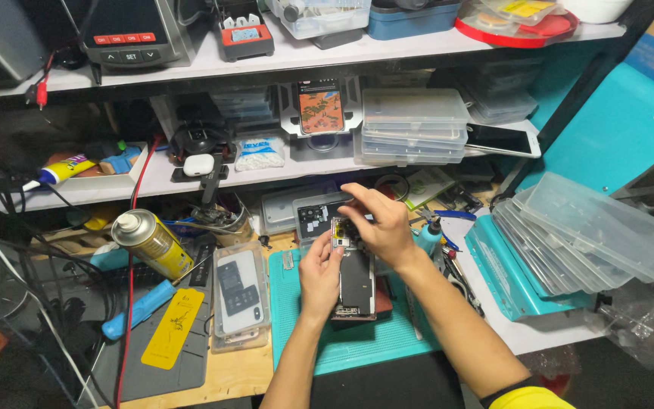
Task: The person repairs a smartphone at a workbench. They hold the opened phone with its back cover removed, use a small hand tool to work on the internal components and battery area, reposition the phone repeatedly, and finally align and press the back cover onto the phone body.
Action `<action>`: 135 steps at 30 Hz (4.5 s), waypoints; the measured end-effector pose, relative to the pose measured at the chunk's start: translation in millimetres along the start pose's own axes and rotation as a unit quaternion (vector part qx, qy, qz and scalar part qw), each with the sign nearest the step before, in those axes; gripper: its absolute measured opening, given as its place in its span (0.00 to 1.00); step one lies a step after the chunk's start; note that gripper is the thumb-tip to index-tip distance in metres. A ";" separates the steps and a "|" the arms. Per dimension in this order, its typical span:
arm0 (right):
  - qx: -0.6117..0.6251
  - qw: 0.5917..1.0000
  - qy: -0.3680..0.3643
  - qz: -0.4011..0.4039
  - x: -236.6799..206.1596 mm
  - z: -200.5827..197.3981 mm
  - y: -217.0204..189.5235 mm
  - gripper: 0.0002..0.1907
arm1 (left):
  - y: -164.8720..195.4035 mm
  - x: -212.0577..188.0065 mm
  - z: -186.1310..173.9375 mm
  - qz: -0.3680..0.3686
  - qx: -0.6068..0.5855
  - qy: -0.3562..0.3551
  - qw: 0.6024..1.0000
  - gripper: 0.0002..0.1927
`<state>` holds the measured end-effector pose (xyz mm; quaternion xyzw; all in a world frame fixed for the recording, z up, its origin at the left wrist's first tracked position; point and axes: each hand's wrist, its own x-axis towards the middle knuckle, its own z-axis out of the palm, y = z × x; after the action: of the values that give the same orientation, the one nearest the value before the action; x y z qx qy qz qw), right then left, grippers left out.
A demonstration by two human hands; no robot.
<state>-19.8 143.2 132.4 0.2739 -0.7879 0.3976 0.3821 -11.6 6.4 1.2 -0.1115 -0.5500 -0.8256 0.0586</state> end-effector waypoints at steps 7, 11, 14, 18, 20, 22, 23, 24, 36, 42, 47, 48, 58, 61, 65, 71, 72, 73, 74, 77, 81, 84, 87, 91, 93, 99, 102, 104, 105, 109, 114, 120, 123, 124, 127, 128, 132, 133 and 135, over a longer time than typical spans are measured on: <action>0.067 0.997 -0.026 0.039 -0.3 0.3 -3.0 0.24 | 15.9 -2.7 0.1 0.016 0.015 0.019 1.000 0.22; 0.029 0.999 0.003 0.021 -1.9 1.7 -3.3 0.24 | 26.3 -6.2 1.0 0.018 0.035 0.019 0.999 0.22; 0.093 0.995 -0.023 0.039 -2.2 4.0 -2.5 0.25 | 30.3 -5.0 2.1 0.002 0.059 0.031 0.998 0.22; 0.035 0.998 0.018 0.048 -2.2 8.6 -1.8 0.23 | 30.1 -6.6 3.2 0.022 0.053 0.021 0.998 0.22; 0.046 0.997 0.006 0.058 -2.7 7.6 -0.9 0.26 | 29.0 -7.0 3.1 0.019 0.053 0.027 0.998 0.22; 0.069 0.996 -0.012 0.050 -2.2 7.2 0.0 0.27 | 28.7 -5.0 2.2 0.024 0.056 0.030 0.998 0.22; 0.086 0.995 -0.024 0.039 -2.5 6.5 0.1 0.26 | 28.3 -4.8 2.2 0.026 0.058 0.029 0.998 0.22; 0.102 0.994 -0.036 0.030 -3.2 6.0 -0.1 0.25 | 27.9 -5.4 2.7 0.027 0.059 0.028 0.997 0.22; 0.065 0.998 0.006 0.014 -3.2 6.5 -8.6 0.24 | 35.6 -9.8 7.7 0.042 0.041 0.012 0.998 0.21; 0.099 0.995 -0.007 0.016 -8.4 6.1 -12.1 0.29 | 37.9 -8.9 6.0 0.032 0.024 0.018 0.999 0.21; 0.271 0.947 0.117 0.125 -17.9 7.7 -9.7 0.30 | 36.4 -5.1 -4.6 0.027 0.024 0.018 0.999 0.18; 0.281 0.939 0.140 0.140 -20.1 4.9 -5.6 0.30 | 35.3 -4.0 -8.4 0.020 0.028 0.022 0.999 0.18; 0.188 0.925 -0.018 0.330 -53.5 -11.5 71.7 0.09 | 43.0 15.7 -66.8 0.059 -0.152 0.157 0.974 0.20; 0.189 0.924 -0.044 0.331 -67.6 -0.4 81.8 0.09 | 47.9 15.1 -74.5 0.018 -0.163 0.165 0.973 0.24; 0.185 0.922 -0.050 0.336 -74.0 9.8 86.1 0.10 | 53.5 11.9 -76.5 -0.005 -0.143 0.157 0.977 0.29; 0.181 0.919 -0.030 0.348 -69.7 3.8 73.8 0.09 | 68.4 3.6 -64.7 -0.012 -0.139 0.139 0.980 0.33; 0.203 0.913 -0.014 0.354 -67.5 1.5 70.9 0.09 | 70.3 2.8 -60.8 -0.013 -0.130 0.135 0.982 0.35; 0.248 0.906 -0.003 0.343 -64.6 -1.8 68.1 0.09 | 71.5 3.5 -56.0 -0.011 -0.129 0.123 0.984 0.34; 0.293 0.897 0.007 0.331 -61.8 -5.7 65.1 0.10 | 71.9 3.6 -51.1 -0.008 -0.128 0.111 0.986 0.33; 0.376 0.875 0.026 0.304 -54.4 -10.0 54.0 0.11 | 68.6 2.4 -37.0 -0.020 -0.122 0.066 0.990 0.27; 0.405 0.873 0.027 0.271 -49.7 -7.0 38.7 0.12 | 57.6 0.9 -19.1 -0.036 -0.112 0.020 0.993 0.16; 0.412 0.866 0.033 0.280 -47.8 -1.3 32.7 0.12 | 50.5 0.7 -9.2 -0.030 -0.103 0.007 0.994 0.13; 0.432 0.857 0.031 0.280 -48.0 3.2 31.9 0.11 | 46.5 1.7 -5.0 -0.012 -0.064 0.013 0.998 0.11; 0.439 0.851 0.030 0.288 -50.8 6.8 31.9 0.12 | 45.1 1.2 -4.5 -0.012 -0.080 0.017 0.997 0.10; 0.432 0.852 0.031 0.292 -52.0 8.1 30.8 0.12 | 45.1 0.4 -4.8 -0.026 -0.105 0.018 0.994 0.10; 0.431 0.858 0.026 0.279 -52.1 10.6 26.8 0.12 | 45.2 -1.4 -7.0 -0.030 -0.094 0.029 0.995 0.07; 0.432 0.857 0.027 0.279 -52.3 10.8 25.7 0.11 | 44.6 -1.9 -8.9 -0.014 -0.088 0.026 0.996 0.06; 0.439 0.854 0.028 0.279 -52.6 10.9 25.2 0.11 | 44.1 -2.0 -9.8 -0.018 -0.083 0.028 0.996 0.06; 0.443 0.852 0.028 0.279 -52.6 11.1 24.9 0.11 | 44.0 -2.0 -10.1 -0.020 -0.081 0.029 0.996 0.06; 0.423 0.863 0.026 0.275 -51.5 11.2 23.9 0.11 | 45.7 -0.8 -11.1 -0.015 -0.073 0.030 0.997 0.05; 0.411 0.871 0.021 0.268 -50.6 10.9 21.1 0.11 | 48.0 -0.6 -10.9 0.005 -0.049 0.032 0.998 0.05; 0.421 0.868 0.021 0.263 -51.2 10.4 20.4 0.11 | 46.5 -1.0 -11.0 -0.006 -0.051 0.033 0.998 0.05; 0.421 0.867 0.020 0.265 -51.1 11.3 20.3 0.11 | 45.0 -0.6 -11.6 0.002 -0.053 0.029 0.998 0.05; 0.419 0.867 0.022 0.268 -51.1 11.6 20.2 0.11 | 44.5 -0.5 -11.9 0.000 -0.050 0.029 0.998 0.05; 0.409 0.871 0.024 0.273 -50.9 11.3 19.3 0.11 | 43.4 -0.2 -12.6 -0.001 -0.049 0.028 0.998 0.05; 0.405 0.873 0.023 0.271 -51.1 11.1 19.0 0.11 | 43.0 -0.2 -12.9 0.002 -0.053 0.026 0.998 0.05; 0.399 0.881 0.023 0.253 -51.5 8.5 17.5 0.10 | 42.1 -0.7 -9.5 0.004 -0.048 0.029 0.998 0.05; 0.393 0.885 0.022 0.248 -51.6 8.2 16.8 0.10 | 42.4 -1.1 -8.9 0.005 -0.048 0.027 0.998 0.05; 0.382 0.893 0.020 0.238 -51.3 7.8 14.9 0.10 | 44.3 -1.5 -7.9 0.006 -0.048 0.022 0.999 0.06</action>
<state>-5.2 151.2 81.0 0.1950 -0.6087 0.7527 0.1575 -1.4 -18.1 37.5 -0.0990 -0.5073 -0.8532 0.0704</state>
